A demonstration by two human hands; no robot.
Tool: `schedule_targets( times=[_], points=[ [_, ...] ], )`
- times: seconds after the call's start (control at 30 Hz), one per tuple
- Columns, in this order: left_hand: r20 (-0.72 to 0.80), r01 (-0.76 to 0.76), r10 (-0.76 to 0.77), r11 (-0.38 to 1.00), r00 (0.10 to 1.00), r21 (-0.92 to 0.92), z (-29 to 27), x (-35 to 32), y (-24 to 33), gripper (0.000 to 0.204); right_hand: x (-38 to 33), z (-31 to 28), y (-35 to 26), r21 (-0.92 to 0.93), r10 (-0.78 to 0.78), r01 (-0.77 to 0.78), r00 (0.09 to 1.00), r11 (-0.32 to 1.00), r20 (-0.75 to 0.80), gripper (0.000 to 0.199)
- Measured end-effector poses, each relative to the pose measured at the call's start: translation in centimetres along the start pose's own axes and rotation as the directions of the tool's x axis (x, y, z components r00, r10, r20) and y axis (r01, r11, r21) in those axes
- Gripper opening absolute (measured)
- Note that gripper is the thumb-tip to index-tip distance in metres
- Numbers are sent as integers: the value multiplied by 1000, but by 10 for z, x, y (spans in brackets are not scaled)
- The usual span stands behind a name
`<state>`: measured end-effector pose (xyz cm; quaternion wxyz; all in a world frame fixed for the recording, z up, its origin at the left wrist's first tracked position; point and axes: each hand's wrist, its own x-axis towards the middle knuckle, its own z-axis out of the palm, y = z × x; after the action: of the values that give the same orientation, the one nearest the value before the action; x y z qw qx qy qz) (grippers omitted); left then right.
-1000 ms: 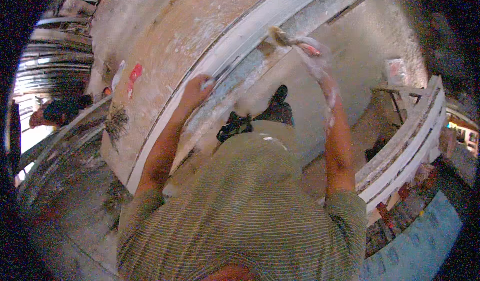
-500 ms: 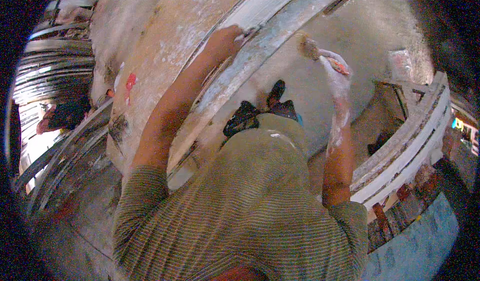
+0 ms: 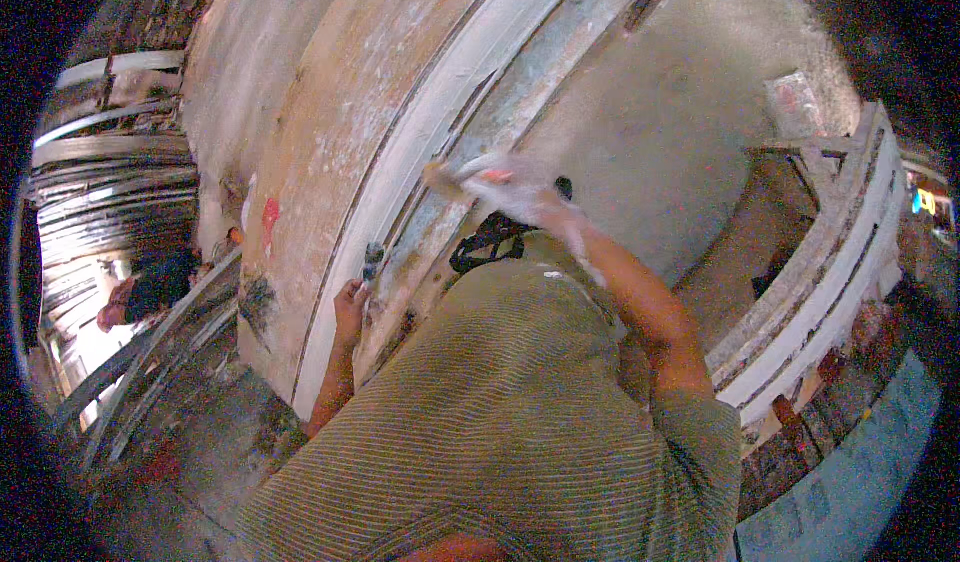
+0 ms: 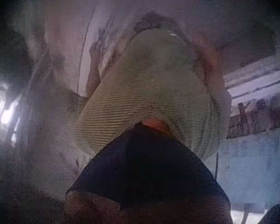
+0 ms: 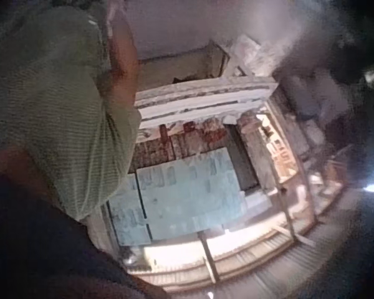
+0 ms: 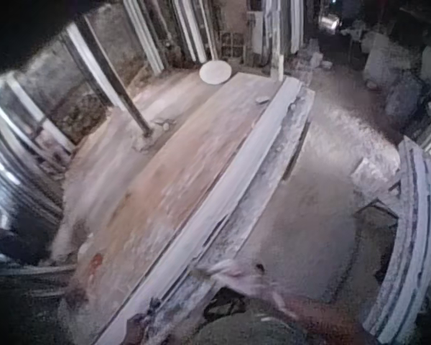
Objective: The person repeatedly wipes and scrapes long white moldings on a workbench using a brush and a scraper. They flip and reposition the moldings to clean different sides, then carry one to a rack and return to continue cleaning other pieces.
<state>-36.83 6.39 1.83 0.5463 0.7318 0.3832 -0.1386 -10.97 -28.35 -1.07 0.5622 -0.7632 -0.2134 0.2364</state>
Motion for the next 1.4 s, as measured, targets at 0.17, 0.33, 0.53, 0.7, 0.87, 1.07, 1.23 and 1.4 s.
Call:
schedule_targets(
  times=[0.17, 0.33, 0.53, 0.7, 0.87, 1.07, 1.23, 1.4],
  points=[
    [92, -77, 79, 997, 993, -27, 56, 39, 56, 29, 74, -4, -26, -188, -98, 107, 994, 976, 56, 19],
    [121, -341, 330, 935, 936, 93, 151, 105, 145, 32, 160, -161, 25, -126, -77, 37, 941, 991, -331, 17],
    [78, -403, 395, 901, 915, 161, 163, 127, 154, 28, 127, -147, -13, 61, 83, -66, 932, 996, -353, 22],
    [99, -328, 320, 941, 942, 78, 141, 110, 150, 24, 73, -134, -15, -264, -25, -33, 976, 964, -215, 25],
    [140, -603, 588, 755, 797, 258, 232, 182, 235, 30, 58, -221, 20, 141, 107, -36, 838, 989, -535, 16],
    [261, -338, 288, 925, 921, 171, 332, 247, 370, 35, 36, -328, 41, 128, 170, -117, 793, 985, -585, 21],
    [174, -355, 312, 867, 934, 348, 268, 212, 303, 37, 21, -384, 93, 263, 291, -156, 722, 952, -627, 25],
    [-50, -211, 231, 942, 972, 261, 222, 123, 223, 25, 23, -405, 116, 326, 341, -167, 724, 930, -600, 26]
  ],
)
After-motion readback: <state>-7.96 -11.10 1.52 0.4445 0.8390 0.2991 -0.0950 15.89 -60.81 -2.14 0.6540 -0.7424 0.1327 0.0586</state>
